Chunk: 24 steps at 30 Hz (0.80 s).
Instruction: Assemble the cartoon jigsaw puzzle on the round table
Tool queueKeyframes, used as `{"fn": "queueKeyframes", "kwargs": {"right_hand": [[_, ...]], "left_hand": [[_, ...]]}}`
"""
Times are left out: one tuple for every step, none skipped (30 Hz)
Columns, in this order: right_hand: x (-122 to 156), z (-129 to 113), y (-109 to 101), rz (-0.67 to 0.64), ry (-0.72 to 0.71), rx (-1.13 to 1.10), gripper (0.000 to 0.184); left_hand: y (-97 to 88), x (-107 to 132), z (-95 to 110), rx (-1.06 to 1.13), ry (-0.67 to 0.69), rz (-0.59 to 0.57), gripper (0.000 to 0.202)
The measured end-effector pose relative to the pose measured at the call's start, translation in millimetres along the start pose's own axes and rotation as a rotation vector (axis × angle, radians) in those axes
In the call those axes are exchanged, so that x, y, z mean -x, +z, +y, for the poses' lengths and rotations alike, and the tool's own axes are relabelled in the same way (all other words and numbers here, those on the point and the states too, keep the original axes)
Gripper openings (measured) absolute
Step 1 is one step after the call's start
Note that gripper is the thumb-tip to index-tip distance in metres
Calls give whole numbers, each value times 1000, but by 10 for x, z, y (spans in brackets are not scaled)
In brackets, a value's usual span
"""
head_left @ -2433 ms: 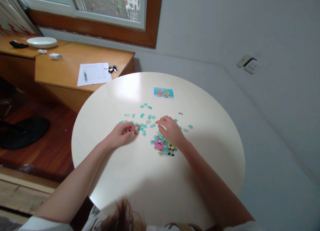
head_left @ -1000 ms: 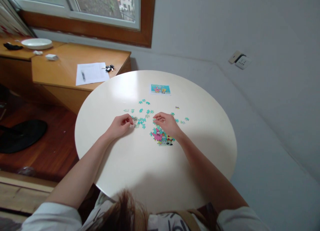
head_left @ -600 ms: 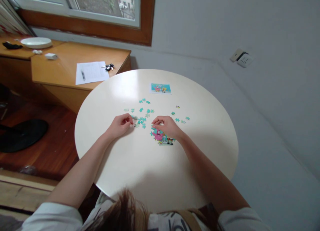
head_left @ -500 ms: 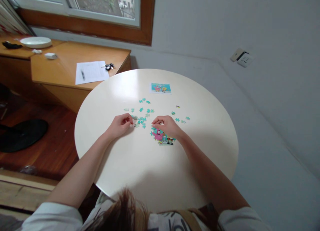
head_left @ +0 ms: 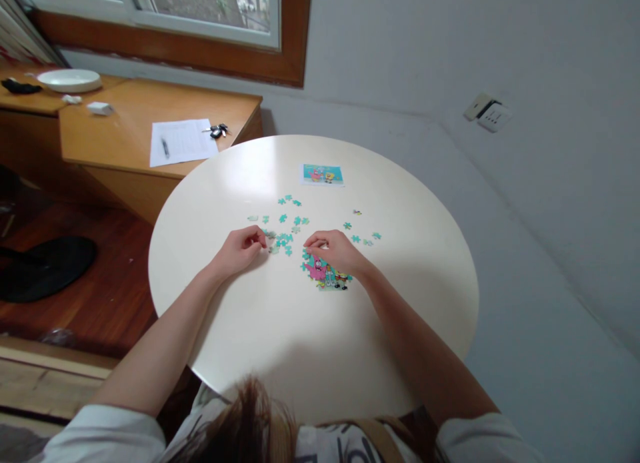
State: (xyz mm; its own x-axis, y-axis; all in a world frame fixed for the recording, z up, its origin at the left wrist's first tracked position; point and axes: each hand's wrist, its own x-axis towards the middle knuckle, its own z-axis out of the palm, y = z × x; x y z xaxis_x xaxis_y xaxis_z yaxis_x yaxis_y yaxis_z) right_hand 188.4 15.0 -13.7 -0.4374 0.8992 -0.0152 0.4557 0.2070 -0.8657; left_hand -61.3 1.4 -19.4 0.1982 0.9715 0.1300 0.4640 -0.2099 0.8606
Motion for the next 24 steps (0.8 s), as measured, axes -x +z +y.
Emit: {"fn": "queueKeyframes", "kwargs": {"right_hand": [[0,0,-1,-4,-1,2,12],[0,-1,-2,-8,-2,4,13],[-1,-3,-3,-13,-4,7,12],[-1,-4,-3,-17,-7,8,12],[-1,-6,-3,-20,-12,6,12],[-2,-6,-2,-24,-18,3,11],[-3,-6,0,-26,-22,-1,11],[-4,-5,2,-28,-24,-4,11],[-4,-3,3,-32,-23,-6,11],[-5,-2,5,-36,-20,-5,11],[-5,-2,6,-39,-18,-3,11],[-4,-3,7,-42,-16,-1,11],[-4,-4,7,-43,-14,0,11],[-3,-7,8,-43,-12,0,12],[-1,-11,9,-45,-10,-1,12],[0,-17,10,-47,-6,-2,11],[3,-24,11,-50,-3,-3,11],[5,-32,13,-51,2,-4,11],[9,-42,15,-50,8,-4,11],[12,-51,17,-47,14,-2,10],[16,-61,18,-43,16,1,10],[20,-70,19,-40,16,7,10],[24,-78,20,-38,12,16,10],[26,-85,20,-37,7,32,10]], "left_hand": [[1,-1,-1,1,0,-1,16],[1,-3,-1,2,1,-2,16],[1,-4,0,4,0,-4,16],[0,-5,2,8,0,-7,16],[-1,-5,5,11,-1,-9,16],[-2,-5,9,14,-2,-11,16],[-4,-4,14,14,-4,-11,16],[-5,-3,19,14,-5,-11,16],[-6,-1,23,12,-7,-10,16],[-7,1,27,9,-8,-9,16],[-8,2,31,5,-9,-8,16],[-8,4,34,2,-10,-8,16],[-8,6,37,0,-12,-9,16],[-7,7,39,0,-15,-10,16],[-6,7,41,3,-18,-12,17],[-6,8,43,6,-20,-12,16],[-5,8,44,9,-23,-12,16],[-5,7,44,11,-24,-12,16],[-5,7,44,11,-24,-12,16],[-6,7,45,11,-23,-12,16],[-7,8,45,10,-21,-13,16],[-9,8,46,10,-20,-14,16],[-11,9,48,12,-20,-16,16],[-12,10,49,15,-20,-18,16]]}}
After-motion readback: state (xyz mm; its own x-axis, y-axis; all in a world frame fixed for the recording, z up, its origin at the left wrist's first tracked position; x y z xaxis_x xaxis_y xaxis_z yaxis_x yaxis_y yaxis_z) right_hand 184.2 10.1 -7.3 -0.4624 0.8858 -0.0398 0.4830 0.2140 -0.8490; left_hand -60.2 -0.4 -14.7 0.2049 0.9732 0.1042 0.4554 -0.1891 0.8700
